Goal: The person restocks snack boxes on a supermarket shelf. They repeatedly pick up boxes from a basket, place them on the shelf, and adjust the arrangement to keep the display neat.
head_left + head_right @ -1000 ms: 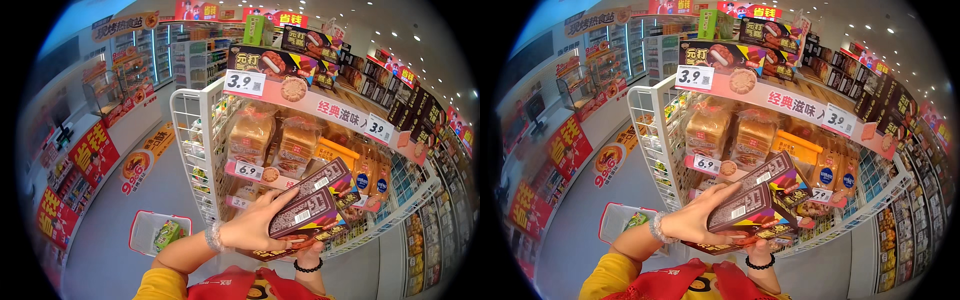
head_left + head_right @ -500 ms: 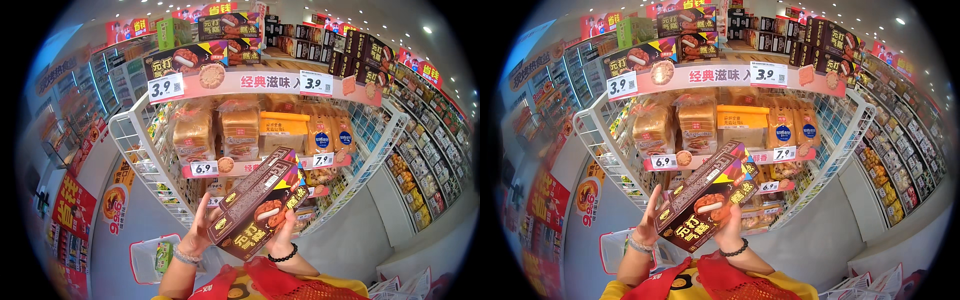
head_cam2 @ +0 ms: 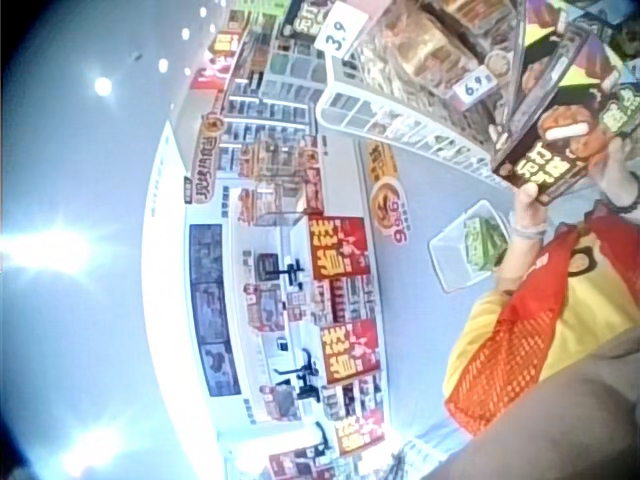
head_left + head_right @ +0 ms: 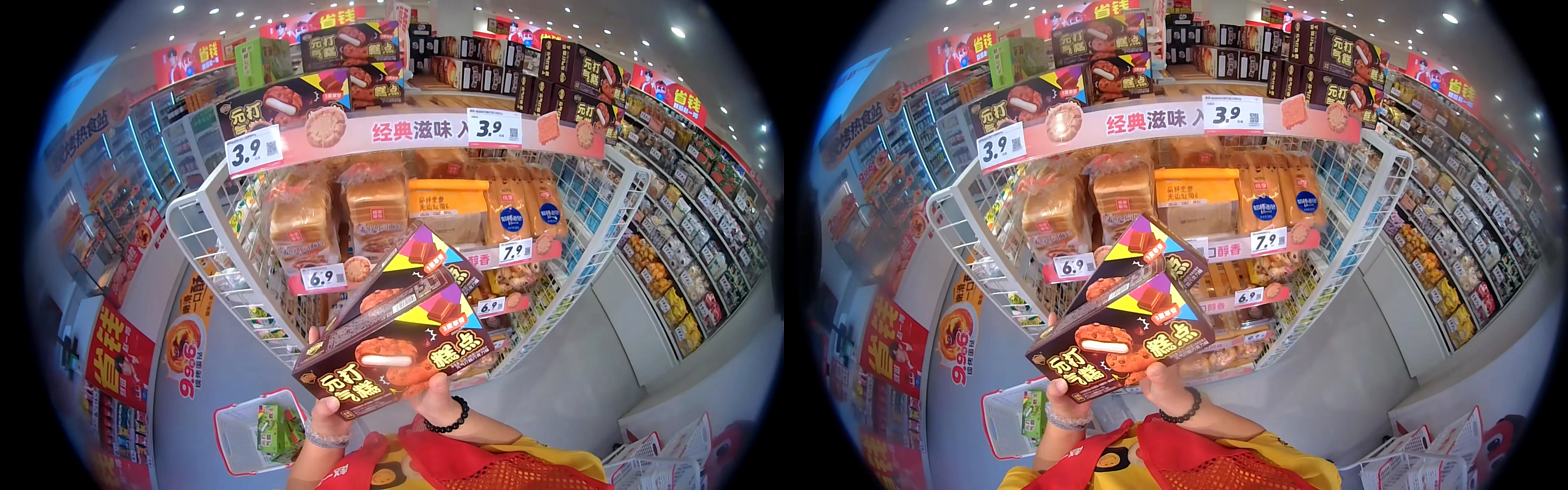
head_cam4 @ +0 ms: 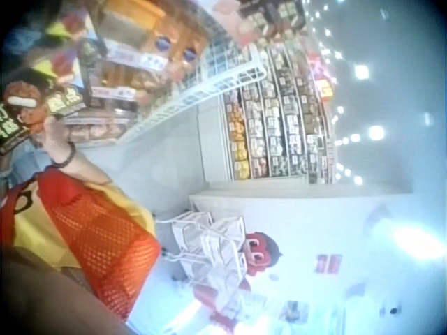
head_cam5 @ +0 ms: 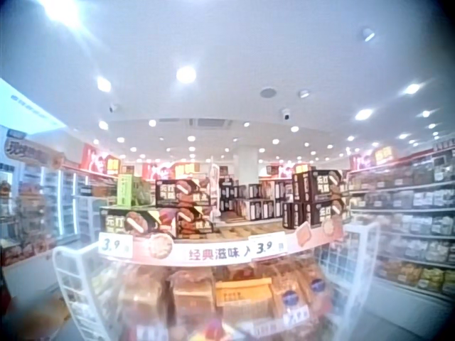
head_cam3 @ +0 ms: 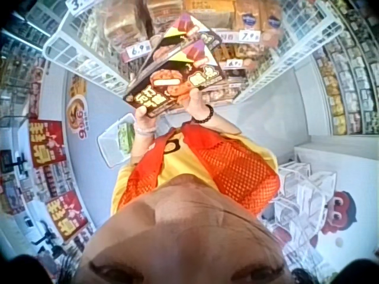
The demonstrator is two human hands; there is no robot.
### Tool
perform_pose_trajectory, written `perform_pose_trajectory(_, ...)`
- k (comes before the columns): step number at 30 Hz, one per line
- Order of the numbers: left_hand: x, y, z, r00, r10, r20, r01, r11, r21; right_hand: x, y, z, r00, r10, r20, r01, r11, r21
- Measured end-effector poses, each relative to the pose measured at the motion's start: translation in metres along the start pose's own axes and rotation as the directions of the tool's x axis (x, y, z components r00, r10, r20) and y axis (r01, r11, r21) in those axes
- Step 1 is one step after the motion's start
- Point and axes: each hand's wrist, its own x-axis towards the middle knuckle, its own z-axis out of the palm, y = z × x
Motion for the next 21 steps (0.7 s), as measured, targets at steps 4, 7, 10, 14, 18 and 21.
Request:
perform_pose_trajectory(4, -0.009, 0.012, -0.003, 0.999, 0.004, -0.041, -0.005, 1.000, -0.024, -0.011, 0.014, -0.030, 0.999, 0.026, 0.033, -0.018, 0.973, -0.231)
perform_pose_trajectory(7, -0.010, 0.015, -0.006, 0.994, 0.006, -0.111, -0.009, 1.000, -0.029, 0.008, -0.028, 0.017, 0.974, -0.229, 0.001, 0.228, 0.973, 0.030)
perform_pose_trajectory(10, -0.017, 0.022, -0.015, 0.991, 0.000, -0.134, -0.004, 1.000, -0.030, 0.017, -0.052, 0.031, 0.954, -0.300, -0.007, 0.300, 0.953, 0.030)
perform_pose_trajectory(14, -0.023, 0.039, -0.015, 0.993, 0.030, -0.111, -0.033, 0.999, -0.029, 0.022, -0.057, 0.018, 0.969, -0.182, 0.166, 0.201, 0.973, -0.109)
perform_pose_trajectory(18, -0.026, 0.053, -0.026, 0.999, 0.046, 0.022, -0.047, 0.996, 0.076, 0.026, -0.061, 0.009, 0.923, -0.232, 0.306, 0.319, 0.906, -0.277)
perform_pose_trajectory(21, -0.030, 0.056, -0.036, 0.998, 0.051, 0.036, -0.054, 0.994, 0.100, 0.031, -0.064, 0.015, 0.929, -0.234, 0.285, 0.296, 0.935, -0.194)
